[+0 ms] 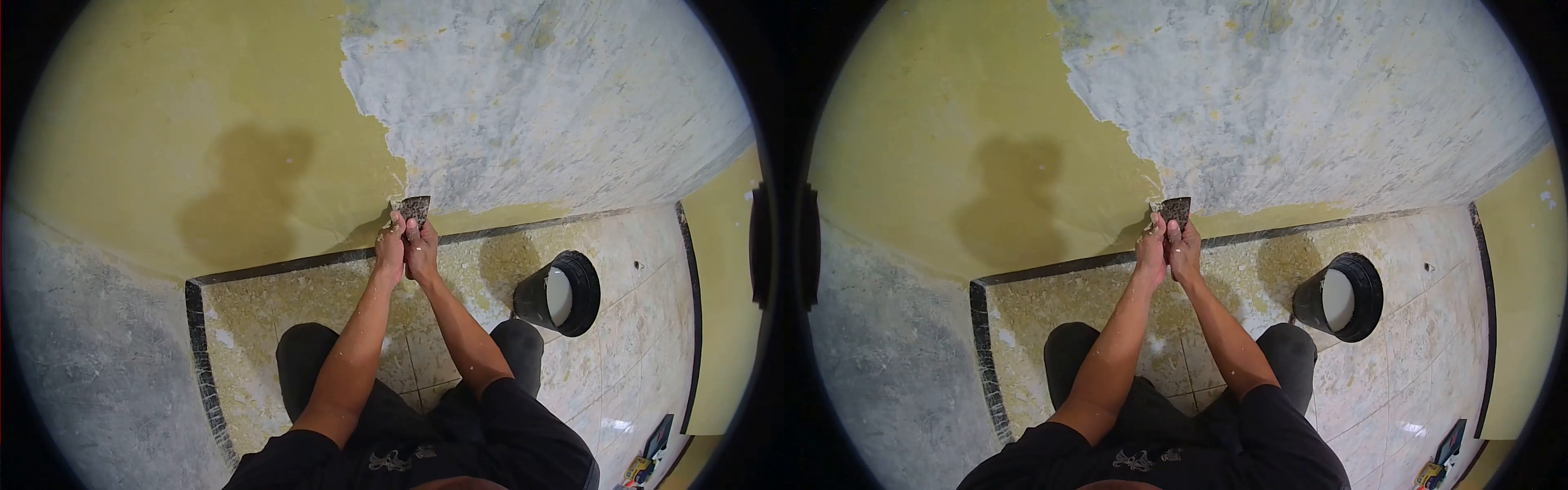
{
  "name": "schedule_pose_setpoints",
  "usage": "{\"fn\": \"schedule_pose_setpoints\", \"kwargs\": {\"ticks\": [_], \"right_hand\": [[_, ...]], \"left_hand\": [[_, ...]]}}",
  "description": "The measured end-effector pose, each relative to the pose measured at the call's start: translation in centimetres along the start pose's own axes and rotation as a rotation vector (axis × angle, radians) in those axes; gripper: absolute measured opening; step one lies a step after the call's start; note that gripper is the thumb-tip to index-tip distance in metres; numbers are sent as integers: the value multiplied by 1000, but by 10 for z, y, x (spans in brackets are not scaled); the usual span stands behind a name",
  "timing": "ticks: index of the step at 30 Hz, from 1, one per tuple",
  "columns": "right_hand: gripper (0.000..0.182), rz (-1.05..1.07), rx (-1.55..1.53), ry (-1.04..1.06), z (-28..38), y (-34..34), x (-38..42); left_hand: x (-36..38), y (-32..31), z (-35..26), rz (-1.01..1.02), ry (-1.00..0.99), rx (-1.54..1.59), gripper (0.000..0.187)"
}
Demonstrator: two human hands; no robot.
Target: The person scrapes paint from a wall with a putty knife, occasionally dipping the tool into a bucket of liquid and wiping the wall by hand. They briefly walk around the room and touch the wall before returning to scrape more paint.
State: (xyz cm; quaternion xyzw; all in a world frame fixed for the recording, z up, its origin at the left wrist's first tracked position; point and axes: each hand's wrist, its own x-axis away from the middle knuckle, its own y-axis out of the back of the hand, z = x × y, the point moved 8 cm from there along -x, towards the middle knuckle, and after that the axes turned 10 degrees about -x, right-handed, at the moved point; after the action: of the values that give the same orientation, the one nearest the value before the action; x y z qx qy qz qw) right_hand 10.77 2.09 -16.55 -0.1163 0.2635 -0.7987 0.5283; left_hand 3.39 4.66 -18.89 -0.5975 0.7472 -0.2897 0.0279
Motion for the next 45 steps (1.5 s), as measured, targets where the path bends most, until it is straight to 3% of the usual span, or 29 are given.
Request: {"fn": "schedule_pose_setpoints", "kwargs": {"ticks": [9,12,17,20,23,28,30,32,45], "right_hand": [[23,-24,99,-18,12,-4,-5],[21,-19,306,48,34,-12,-10],[22,-32,201,77,29,-14,-9],[22,-59,159,50,22,-11,-6],[21,-61,120,23,16,-5,-2],[20,-104,213,-61,21,3,1],[20,-111,242,-67,21,6,2],[20,-126,237,-24,20,5,1],[18,-106,333,48,17,12,-6]], "left_hand": [[1,-6,-5,2,-31,74,22],[3,-23,-26,96,2,68,21],[-3,-16,-20,130,-10,43,21],[-1,-6,-16,14,25,28,23],[5,-6,0,64,179,-39,30],[12,-20,-12,20,112,70,7],[17,-27,-14,37,145,85,9],[19,-28,-24,0,56,44,15],[12,-20,-22,-88,-30,-152,9]]}}
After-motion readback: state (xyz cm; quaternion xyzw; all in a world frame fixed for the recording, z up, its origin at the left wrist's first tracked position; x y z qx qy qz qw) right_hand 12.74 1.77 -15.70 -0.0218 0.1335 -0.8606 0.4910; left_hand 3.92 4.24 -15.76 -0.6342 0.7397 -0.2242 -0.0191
